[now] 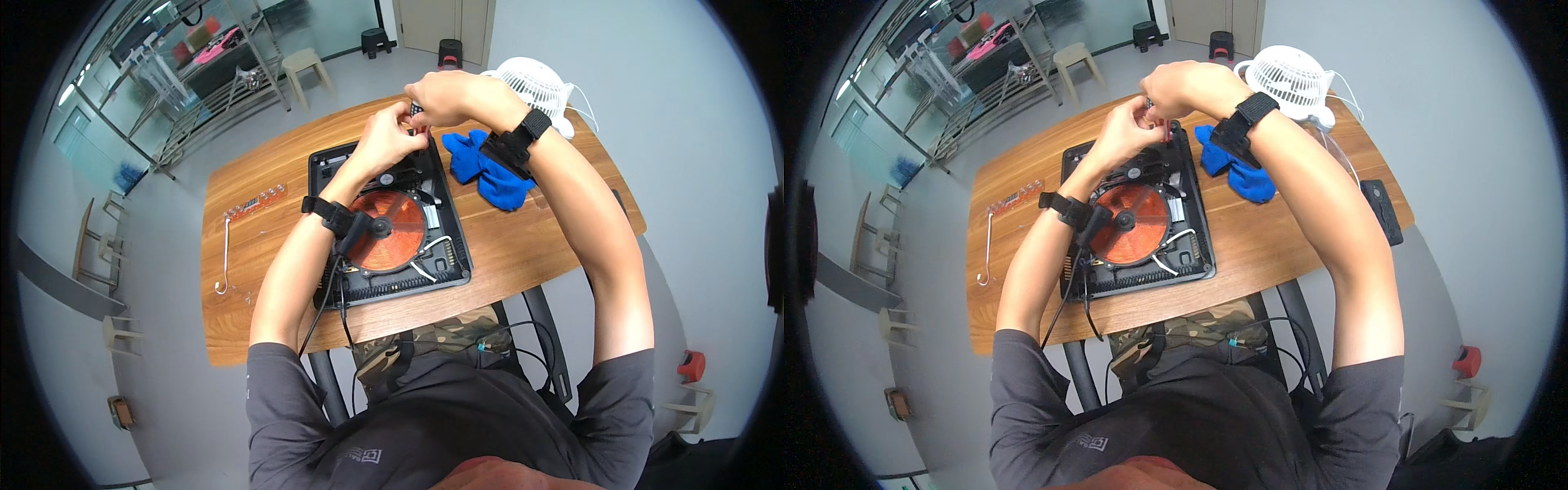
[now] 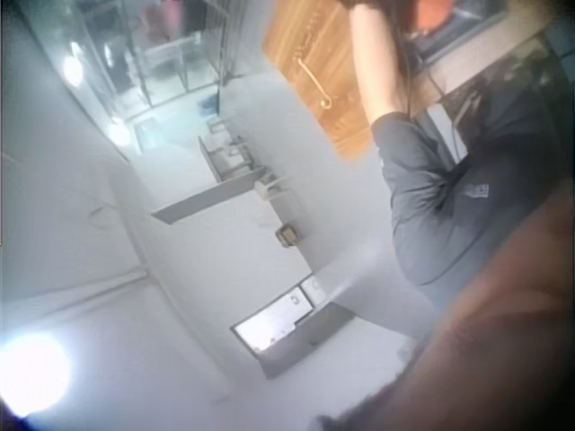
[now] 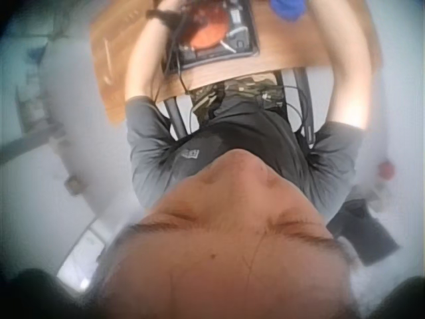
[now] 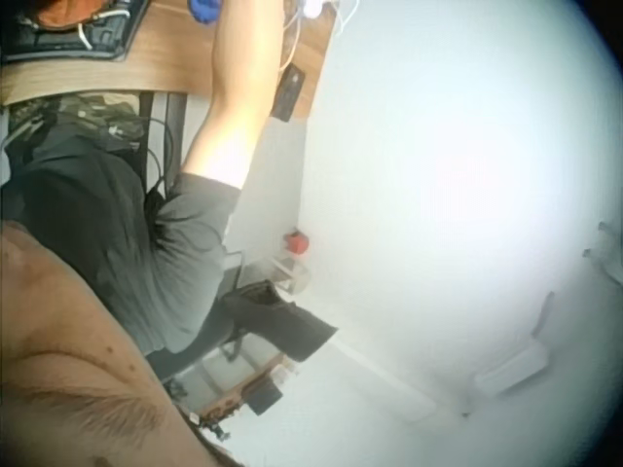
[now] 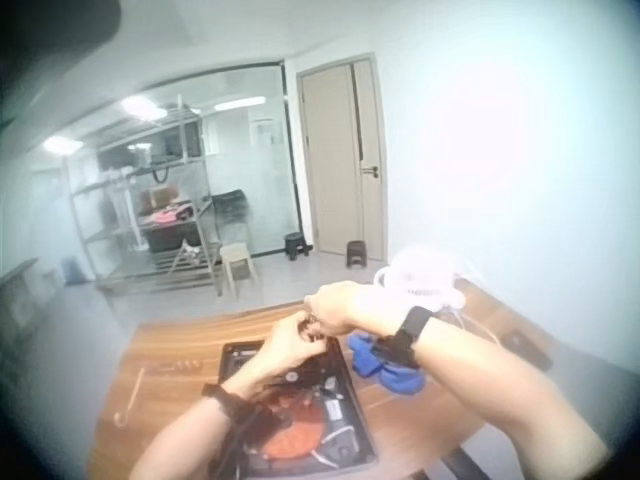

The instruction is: The person assembles an electronic device on a wooden table, using a screwdriver to secure components and attaching a circuit board with LEDs. They manipulate wires and fasten parts within a black plastic housing containing a copper-colored disc.

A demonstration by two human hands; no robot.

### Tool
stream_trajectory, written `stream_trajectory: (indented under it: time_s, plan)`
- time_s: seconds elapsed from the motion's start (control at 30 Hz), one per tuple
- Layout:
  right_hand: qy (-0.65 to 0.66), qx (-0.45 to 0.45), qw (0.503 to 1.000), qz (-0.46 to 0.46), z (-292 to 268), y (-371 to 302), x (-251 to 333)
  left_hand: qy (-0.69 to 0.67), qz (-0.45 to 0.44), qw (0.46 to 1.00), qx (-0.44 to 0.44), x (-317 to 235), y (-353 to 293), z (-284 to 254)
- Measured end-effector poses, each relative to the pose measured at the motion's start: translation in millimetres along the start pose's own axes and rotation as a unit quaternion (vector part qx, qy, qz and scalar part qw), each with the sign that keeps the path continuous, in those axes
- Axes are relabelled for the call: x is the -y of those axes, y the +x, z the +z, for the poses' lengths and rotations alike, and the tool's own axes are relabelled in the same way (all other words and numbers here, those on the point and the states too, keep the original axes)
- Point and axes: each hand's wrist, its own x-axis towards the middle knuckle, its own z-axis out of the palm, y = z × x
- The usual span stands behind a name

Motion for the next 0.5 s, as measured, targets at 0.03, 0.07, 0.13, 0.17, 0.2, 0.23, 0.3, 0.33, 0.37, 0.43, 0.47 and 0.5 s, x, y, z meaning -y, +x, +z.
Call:
stream_trajectory:
  time_s: [0.03, 0.07, 0.13, 0.17, 0.2, 0.23, 0.3, 0.33, 0.37, 0.43, 0.47, 0.5]
  plan:
    - [-0.006, 0.028, 1.000, 0.013, -3.5, 0.8, 3.0, -0.030, 0.022, 0.999, 0.002, 1.1, -1.9, 2.7]
    - [-0.013, 0.055, 0.998, 0.027, -8.3, 1.3, 5.5, -0.014, 0.021, 1.000, 0.001, 3.6, -1.3, 3.7]
    - [-0.023, 0.075, 0.996, 0.051, -13.1, 2.4, 9.0, 0.021, 0.023, 1.000, 0.000, -0.6, 0.1, 2.8]
    - [-0.025, 0.070, 0.995, 0.061, -8.8, 5.4, 8.3, -0.012, 0.001, 1.000, 0.018, -1.9, -2.6, 2.4]
    - [-0.029, 0.064, 0.995, 0.071, -7.8, 5.9, 8.8, -0.004, 0.005, 1.000, 0.005, -9.0, -6.4, 1.8]
    - [-0.024, 0.048, 0.997, 0.061, -7.0, 4.2, 8.4, 0.003, 0.010, 1.000, -0.008, -15.0, -9.5, 1.5]
    - [-0.017, 0.018, 0.999, 0.043, -6.5, -3.6, 6.3, 0.014, -0.024, 0.999, -0.018, -20.6, -7.8, 0.3]
    - [-0.010, 0.014, 1.000, 0.025, -5.1, -4.5, 1.9, 0.016, -0.025, 0.999, -0.020, -23.3, -7.5, 0.0]
    - [-0.003, 0.010, 1.000, 0.008, -0.8, -3.7, -3.7, 0.019, -0.026, 0.999, -0.024, -26.5, -8.0, -0.5]
    - [0.010, -0.026, 0.999, -0.023, 9.2, -1.1, -6.7, 0.041, -0.030, 0.998, -0.021, -19.6, -6.0, -0.6]
    - [-0.001, -0.019, 1.000, -0.005, 10.9, 1.9, -8.8, 0.030, -0.010, 0.999, -0.024, -14.8, -4.2, 1.6]
    - [-0.012, -0.013, 1.000, 0.011, 7.0, 3.3, -3.7, 0.021, 0.007, 0.999, -0.029, -10.7, -3.8, 2.8]
